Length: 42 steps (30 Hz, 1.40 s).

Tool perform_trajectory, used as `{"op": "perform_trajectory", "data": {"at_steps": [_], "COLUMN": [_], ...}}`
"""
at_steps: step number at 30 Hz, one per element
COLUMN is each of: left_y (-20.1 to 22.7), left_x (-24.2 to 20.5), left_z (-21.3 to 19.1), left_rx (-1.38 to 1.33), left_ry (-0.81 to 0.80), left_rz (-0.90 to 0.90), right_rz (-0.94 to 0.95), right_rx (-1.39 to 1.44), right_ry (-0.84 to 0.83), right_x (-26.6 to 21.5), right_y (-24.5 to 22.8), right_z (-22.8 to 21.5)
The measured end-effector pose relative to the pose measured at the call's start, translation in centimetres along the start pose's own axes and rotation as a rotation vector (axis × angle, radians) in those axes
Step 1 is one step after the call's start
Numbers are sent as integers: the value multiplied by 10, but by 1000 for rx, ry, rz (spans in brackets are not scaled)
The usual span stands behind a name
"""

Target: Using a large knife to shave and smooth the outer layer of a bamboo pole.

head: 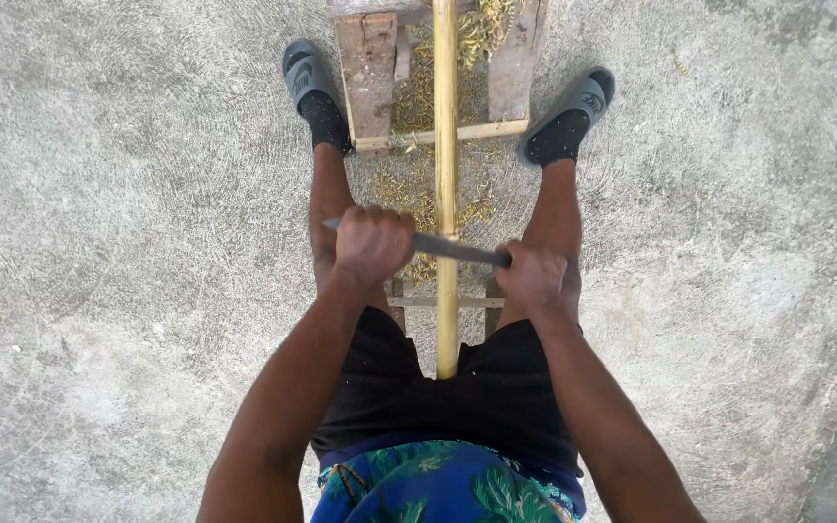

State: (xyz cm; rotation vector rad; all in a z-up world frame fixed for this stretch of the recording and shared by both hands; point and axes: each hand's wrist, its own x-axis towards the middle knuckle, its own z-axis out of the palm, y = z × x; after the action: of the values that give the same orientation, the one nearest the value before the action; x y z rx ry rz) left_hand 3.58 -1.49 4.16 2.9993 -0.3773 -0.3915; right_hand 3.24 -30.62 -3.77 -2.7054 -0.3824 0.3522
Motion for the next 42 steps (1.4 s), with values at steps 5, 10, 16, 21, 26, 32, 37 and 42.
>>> {"op": "perform_trajectory", "data": {"at_steps": [5,10,16,21,26,32,37,42], "left_y": [-35,-33,79,145,122,122,70,2], "left_x": [80,94,-27,-33,-36,-41,-56,-49], "left_z": [-37,-50,5,17,82,65,23,-21], "left_rx": [74,34,-491,-1131,-1630,-1874,-505,-64], "left_ry": [79,-65,223,-77,-75,-73,358,374], "left_rz": [-23,-49,-443,-893,-858,-787,-327,-175], "right_rz": [-45,-73,36,4,-17,-84,-135,-110], "right_rx": [45,10,-12,-26,-8,-91,-204,-280], "right_ry": [82,131,-22,-96,-109,-190,-256,-422], "right_x": [93,102,96,88,102,94,78,23], "right_y": [0,7,-4,-17,-32,-29,-38,-41], "right_z": [-8,-12,-30,-39,-53,-64,-87,-77]}}
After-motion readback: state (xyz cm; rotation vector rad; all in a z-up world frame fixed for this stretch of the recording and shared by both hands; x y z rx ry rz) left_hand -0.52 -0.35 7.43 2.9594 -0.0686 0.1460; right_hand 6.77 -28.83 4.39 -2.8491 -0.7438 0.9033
